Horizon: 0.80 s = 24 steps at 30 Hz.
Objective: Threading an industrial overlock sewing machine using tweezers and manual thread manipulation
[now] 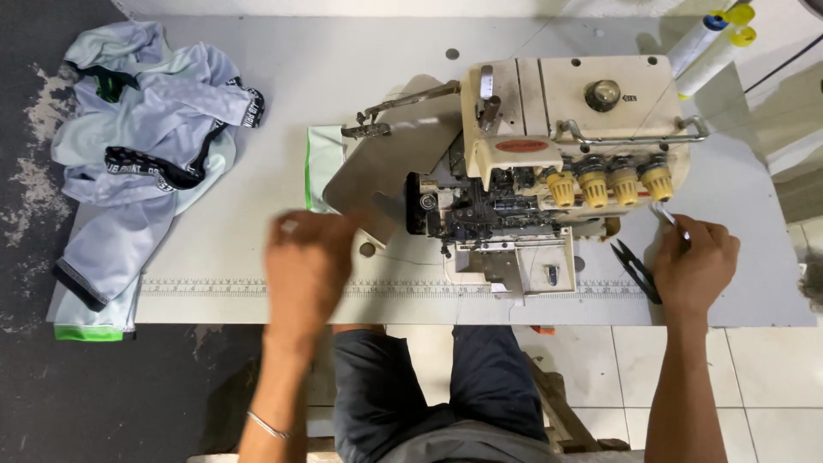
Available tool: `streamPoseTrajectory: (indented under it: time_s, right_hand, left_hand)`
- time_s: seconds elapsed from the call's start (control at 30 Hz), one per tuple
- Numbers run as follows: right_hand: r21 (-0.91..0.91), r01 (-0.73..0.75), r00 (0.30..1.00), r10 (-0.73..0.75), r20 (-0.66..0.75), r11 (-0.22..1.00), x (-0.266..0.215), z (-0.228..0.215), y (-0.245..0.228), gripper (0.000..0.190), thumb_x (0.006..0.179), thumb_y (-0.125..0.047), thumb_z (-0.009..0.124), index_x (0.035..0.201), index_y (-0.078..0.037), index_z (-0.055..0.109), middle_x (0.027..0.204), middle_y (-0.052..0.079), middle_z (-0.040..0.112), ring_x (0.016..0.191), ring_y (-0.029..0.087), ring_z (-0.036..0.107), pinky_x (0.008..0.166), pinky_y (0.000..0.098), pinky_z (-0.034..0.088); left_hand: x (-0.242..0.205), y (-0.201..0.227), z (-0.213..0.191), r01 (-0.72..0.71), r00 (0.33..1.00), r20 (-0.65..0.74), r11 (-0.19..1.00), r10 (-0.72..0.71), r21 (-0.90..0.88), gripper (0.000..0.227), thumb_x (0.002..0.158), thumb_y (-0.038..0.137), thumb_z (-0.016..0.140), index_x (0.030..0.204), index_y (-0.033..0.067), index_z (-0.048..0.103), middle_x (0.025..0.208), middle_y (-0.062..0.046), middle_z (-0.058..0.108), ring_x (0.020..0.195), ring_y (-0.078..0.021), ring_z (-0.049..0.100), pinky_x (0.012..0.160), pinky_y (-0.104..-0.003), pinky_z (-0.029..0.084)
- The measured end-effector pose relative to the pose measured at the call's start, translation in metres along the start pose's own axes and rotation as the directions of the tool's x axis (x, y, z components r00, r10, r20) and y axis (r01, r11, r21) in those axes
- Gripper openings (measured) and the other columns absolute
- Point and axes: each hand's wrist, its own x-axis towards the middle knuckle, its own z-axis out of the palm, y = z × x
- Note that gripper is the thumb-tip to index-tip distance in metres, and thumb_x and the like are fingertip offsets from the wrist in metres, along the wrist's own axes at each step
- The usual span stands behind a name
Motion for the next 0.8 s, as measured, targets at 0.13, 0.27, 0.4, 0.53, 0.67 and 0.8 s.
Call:
streamPoseTrajectory:
  time_s: [0.13, 0.27, 0.4, 0.53, 0.67, 0.8]
  right_hand:
    - [-0.038, -0.038, 0.999, 0.038, 0.005, 0.999, 0.000, 0.003, 0.001, 0.020, 0.105, -0.005, 0.077, 0.123, -0.003, 0.084, 0.110, 0.017, 0.072, 0.096, 0.039, 0.061, 0.077, 0.0468, 0.053]
    - [-0.042, -0.033, 0.999, 0.033, -0.007, 0.999, 0.000, 0.002, -0.002, 0.022, 0.104, -0.005, 0.073, 0.123, -0.004, 0.084, 0.109, 0.016, 0.072, 0.096, 0.039, 0.060, 0.080, 0.0469, 0.051]
    - [0.005, -0.075, 0.996, 0.075, 0.046, 0.997, 0.008, -0.013, -0.019, 0.025, 0.107, -0.019, 0.077, 0.125, -0.003, 0.082, 0.107, 0.019, 0.071, 0.102, 0.042, 0.060, 0.086, 0.0507, 0.050]
    - [0.096, -0.008, 1.000, 0.005, 0.027, 0.995, 0.011, -0.013, -0.023, 0.016, 0.104, -0.008, 0.081, 0.118, 0.000, 0.082, 0.108, 0.017, 0.074, 0.106, 0.040, 0.061, 0.095, 0.0489, 0.048]
    - [0.089, -0.042, 0.997, 0.036, 0.069, 0.995, 0.011, -0.015, -0.021, 0.018, 0.106, -0.011, 0.075, 0.120, -0.003, 0.081, 0.115, 0.019, 0.073, 0.105, 0.044, 0.062, 0.090, 0.0537, 0.048]
    - [0.110, -0.094, 0.994, 0.086, 0.073, 0.990, 0.009, -0.008, -0.009, 0.016, 0.105, 0.006, 0.064, 0.121, 0.006, 0.068, 0.115, 0.021, 0.070, 0.103, 0.046, 0.056, 0.084, 0.0564, 0.045]
  left_hand:
    - [0.016, -0.060, -0.003, 0.033, 0.999, -0.037, 0.998, -0.035, -0.058, 0.005, 0.103, 0.013, 0.074, 0.101, 0.0115, 0.078, 0.073, -0.003, 0.071, 0.061, -0.0246, 0.057, 0.084, -0.045, 0.045]
    - [0.011, -0.102, 0.008, 0.065, 0.998, -0.002, 0.998, -0.065, 0.006, 0.009, 0.100, 0.015, 0.076, 0.105, 0.0075, 0.078, 0.097, -0.010, 0.075, 0.084, -0.0304, 0.067, 0.079, -0.047, 0.049]
    - [0.018, -0.070, 0.004, 0.115, 0.992, -0.053, 0.992, -0.112, 0.045, 0.017, 0.098, 0.014, 0.080, 0.113, 0.0086, 0.075, 0.125, -0.012, 0.070, 0.115, -0.0316, 0.062, 0.098, -0.052, 0.049]
    - [0.026, -0.005, 0.006, -0.034, 0.984, -0.177, 0.935, -0.031, -0.352, 0.017, 0.093, 0.005, 0.083, 0.108, 0.0074, 0.076, 0.112, -0.010, 0.070, 0.108, -0.0303, 0.064, 0.094, -0.046, 0.046]
    - [0.028, 0.030, 0.022, 0.046, 0.992, -0.076, 0.861, -0.097, -0.507, 0.009, 0.093, 0.010, 0.077, 0.102, 0.0114, 0.076, 0.110, -0.004, 0.075, 0.107, -0.0213, 0.067, 0.112, -0.048, 0.042]
    - [0.022, 0.028, 0.039, 0.116, 0.977, -0.092, 0.839, -0.194, -0.532, 0.010, 0.096, 0.019, 0.076, 0.101, 0.0105, 0.078, 0.098, -0.005, 0.080, 0.103, -0.0197, 0.072, 0.112, -0.049, 0.040]
